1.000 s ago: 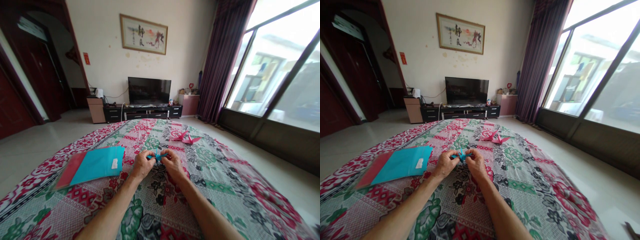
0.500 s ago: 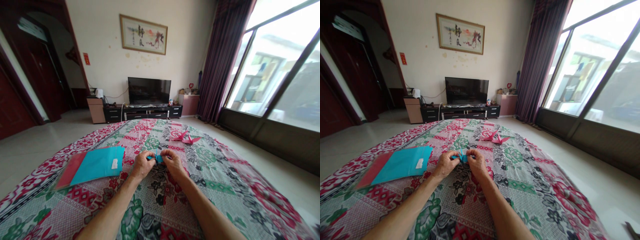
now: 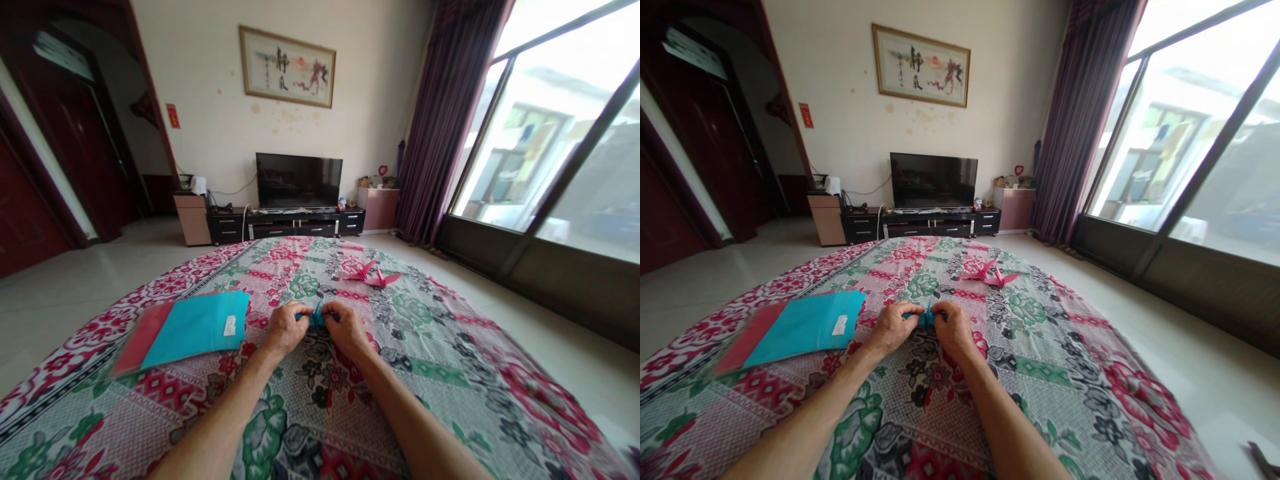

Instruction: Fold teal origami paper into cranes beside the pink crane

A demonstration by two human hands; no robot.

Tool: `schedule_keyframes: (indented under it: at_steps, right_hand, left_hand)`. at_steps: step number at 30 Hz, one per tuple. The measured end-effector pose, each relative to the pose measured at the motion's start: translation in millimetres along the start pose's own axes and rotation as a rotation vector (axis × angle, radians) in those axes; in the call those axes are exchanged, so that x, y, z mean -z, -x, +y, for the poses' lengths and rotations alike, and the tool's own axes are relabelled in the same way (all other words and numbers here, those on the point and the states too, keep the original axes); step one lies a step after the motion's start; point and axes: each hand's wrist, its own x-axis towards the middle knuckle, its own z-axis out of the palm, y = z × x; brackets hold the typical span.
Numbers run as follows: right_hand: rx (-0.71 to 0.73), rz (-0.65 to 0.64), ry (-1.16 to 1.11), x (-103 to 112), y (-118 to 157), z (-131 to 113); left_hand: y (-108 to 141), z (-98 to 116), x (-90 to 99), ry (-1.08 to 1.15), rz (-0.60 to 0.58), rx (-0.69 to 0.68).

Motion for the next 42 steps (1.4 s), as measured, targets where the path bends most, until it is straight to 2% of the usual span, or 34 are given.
schedule_keyframes:
  at_steps: [9, 15, 20, 29, 37, 42]
  right_hand:
    - [0.096, 0.005, 0.006, -1.1, 1.7, 0.3]
    - [0.167, -0.024, 0.080, -2.5, 2.7, 3.5]
    - [0.178, -0.022, 0.070, -3.5, 2.1, 6.2]
    - [0.195, 0.028, 0.051, -3.0, 0.2, 8.3]
    - [0.204, 0.055, 0.050, -2.8, -1.0, 8.2]
    - [0.202, 0.017, 0.079, -2.5, 0.2, 7.4]
  left_hand:
    - [0.4, -2.1, 2.6, -0.161, -0.067, 0.010]
    - [1.8, 1.3, 4.8, -0.271, -0.068, -0.002]
    - [1.6, -1.2, 4.7, -0.253, -0.084, -0.006]
    - [0.4, -3.0, 3.1, -0.144, -0.038, 0.016]
    - [-1.2, -0.1, 5.0, -0.147, -0.018, 0.009]
    - [-0.5, -2.9, 2.6, -0.206, -0.036, 0.006]
